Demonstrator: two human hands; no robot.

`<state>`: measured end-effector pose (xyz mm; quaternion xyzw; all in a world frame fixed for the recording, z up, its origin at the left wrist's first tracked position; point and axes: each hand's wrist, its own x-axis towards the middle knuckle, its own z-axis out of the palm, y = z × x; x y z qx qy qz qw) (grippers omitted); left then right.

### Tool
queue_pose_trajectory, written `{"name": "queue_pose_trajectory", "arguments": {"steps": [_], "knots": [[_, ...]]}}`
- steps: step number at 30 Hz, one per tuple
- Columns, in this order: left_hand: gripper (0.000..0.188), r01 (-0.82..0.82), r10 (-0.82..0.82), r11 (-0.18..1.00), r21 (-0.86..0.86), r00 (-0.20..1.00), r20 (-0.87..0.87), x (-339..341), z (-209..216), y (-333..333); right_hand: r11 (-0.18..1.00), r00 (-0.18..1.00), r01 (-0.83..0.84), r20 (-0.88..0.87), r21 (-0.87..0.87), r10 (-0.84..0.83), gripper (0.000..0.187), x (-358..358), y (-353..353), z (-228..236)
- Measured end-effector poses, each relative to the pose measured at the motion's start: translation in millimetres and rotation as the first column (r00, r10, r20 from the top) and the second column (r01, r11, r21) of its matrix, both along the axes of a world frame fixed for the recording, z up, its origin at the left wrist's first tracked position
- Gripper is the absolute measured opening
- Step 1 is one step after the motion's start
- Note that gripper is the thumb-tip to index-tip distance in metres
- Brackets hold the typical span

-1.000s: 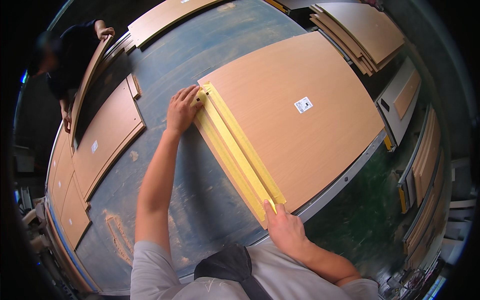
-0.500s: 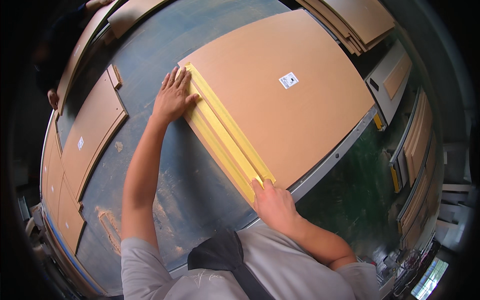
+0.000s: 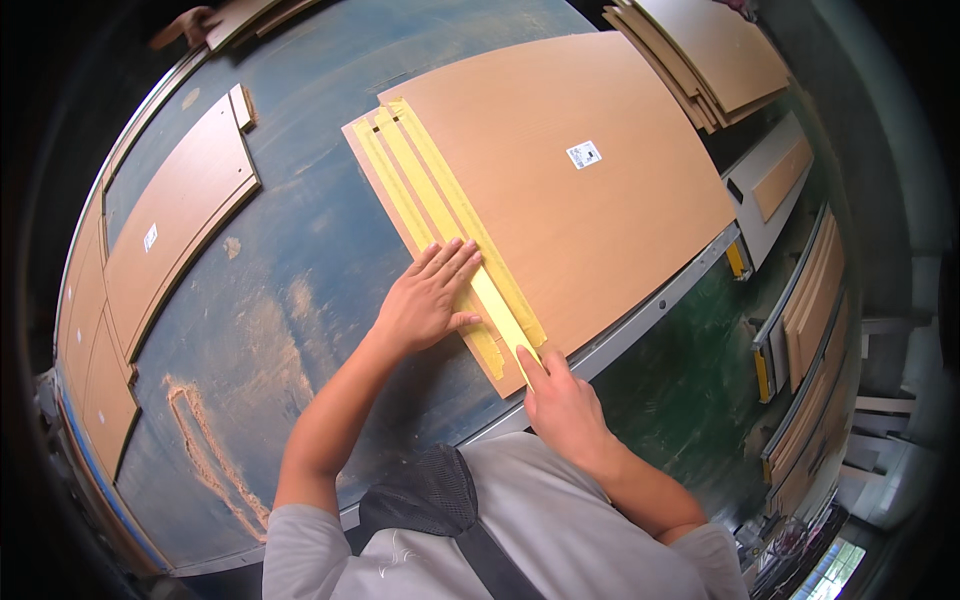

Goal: The person applies strips of yellow tape to a wooden panel on a workbench, then lifts the panel and moves it to a stack of boards.

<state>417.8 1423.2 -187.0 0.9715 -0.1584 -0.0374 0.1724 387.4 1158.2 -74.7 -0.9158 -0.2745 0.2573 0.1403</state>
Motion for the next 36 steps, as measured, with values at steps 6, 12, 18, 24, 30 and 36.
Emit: {"name": "queue_pose_trajectory", "arguments": {"steps": [6, 12, 18, 24, 30, 36], "knots": [[0.105, 0.001, -0.001, 1.0, 0.009, 1.0, 0.016, -2.0, -0.9, 0.3, 0.97, 0.997, -0.069, 0.005, -0.231, 0.072, 0.055, -6.5, -8.9, -21.6], [0.106, 0.251, -0.245, 0.956, -0.154, 0.968, 0.057, -41.9, -9.5, -50.7, 0.994, 0.992, -0.008, -0.123, -0.107, -0.005, 0.042, 19.7, -0.9, -24.7], [0.102, 0.262, -0.243, 0.943, -0.206, 0.964, 0.112, -76.2, -10.4, -85.3, 0.973, 0.922, 0.195, -0.316, -0.121, -0.224, 0.031, 31.4, -4.9, -29.1], [0.1, 0.218, -0.199, 0.96, -0.175, 0.972, 0.122, -81.3, -10.9, -89.5, 0.914, 0.623, 0.377, -0.689, -0.15, -0.37, 0.025, 45.0, 2.0, -38.4], [0.083, 0.165, -0.135, 0.962, -0.217, 0.98, 0.144, -85.0, -10.4, -97.7, 0.947, 0.958, -0.283, 0.007, -0.153, 0.287, 0.022, 2.4, -0.3, -59.6], [0.075, 0.212, -0.157, 0.959, -0.189, 0.95, 0.269, -86.8, -18.7, -92.4, 0.997, 0.978, 0.062, -0.2, 0.034, -0.054, 0.027, -46.0, 44.7, 5.6]]}}
